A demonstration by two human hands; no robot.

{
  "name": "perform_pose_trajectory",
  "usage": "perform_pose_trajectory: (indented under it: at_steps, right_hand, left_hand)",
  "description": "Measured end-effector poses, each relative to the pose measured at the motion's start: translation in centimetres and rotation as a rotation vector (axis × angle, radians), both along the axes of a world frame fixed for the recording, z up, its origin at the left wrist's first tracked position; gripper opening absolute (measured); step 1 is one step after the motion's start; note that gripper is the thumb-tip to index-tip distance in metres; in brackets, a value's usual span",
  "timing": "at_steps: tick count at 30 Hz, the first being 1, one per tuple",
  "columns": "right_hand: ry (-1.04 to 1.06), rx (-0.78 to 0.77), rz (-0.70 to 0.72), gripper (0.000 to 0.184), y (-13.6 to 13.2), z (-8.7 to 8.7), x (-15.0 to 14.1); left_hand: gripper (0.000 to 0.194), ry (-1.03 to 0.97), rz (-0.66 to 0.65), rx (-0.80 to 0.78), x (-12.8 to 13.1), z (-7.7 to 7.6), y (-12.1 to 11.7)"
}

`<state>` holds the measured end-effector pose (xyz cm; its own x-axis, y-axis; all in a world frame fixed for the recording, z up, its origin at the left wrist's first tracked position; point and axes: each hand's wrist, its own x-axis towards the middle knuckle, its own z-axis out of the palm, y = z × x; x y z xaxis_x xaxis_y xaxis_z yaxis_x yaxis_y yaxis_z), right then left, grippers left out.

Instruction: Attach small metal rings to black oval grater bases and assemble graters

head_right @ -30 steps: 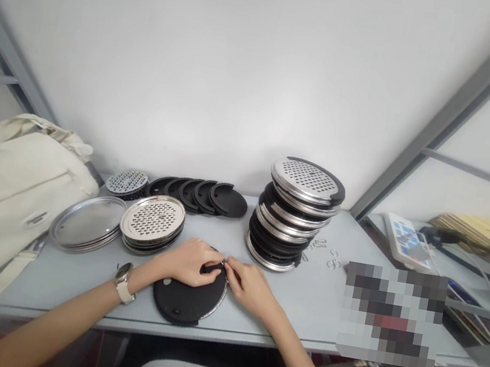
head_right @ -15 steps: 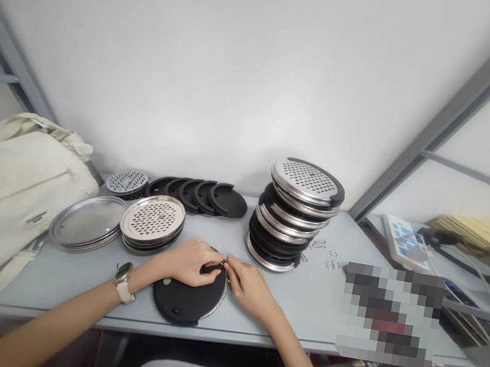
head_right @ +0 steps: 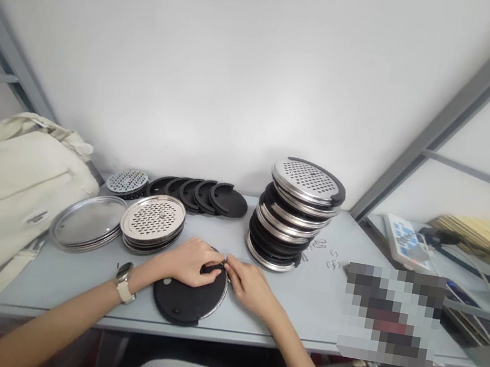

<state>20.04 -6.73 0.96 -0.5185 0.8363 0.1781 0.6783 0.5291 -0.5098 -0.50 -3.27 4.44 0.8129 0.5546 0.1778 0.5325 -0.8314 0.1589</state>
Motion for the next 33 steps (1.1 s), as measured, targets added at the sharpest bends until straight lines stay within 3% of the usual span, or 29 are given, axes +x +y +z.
perform_pose_trajectory:
  at_steps: [33]
  right_hand:
    - [-0.081, -0.002, -0.028, 0.019, 0.17, 0.77, -0.60]
  left_hand:
    - [0.019, -0.009, -0.004, -0.025, 0.16, 0.19, 0.06]
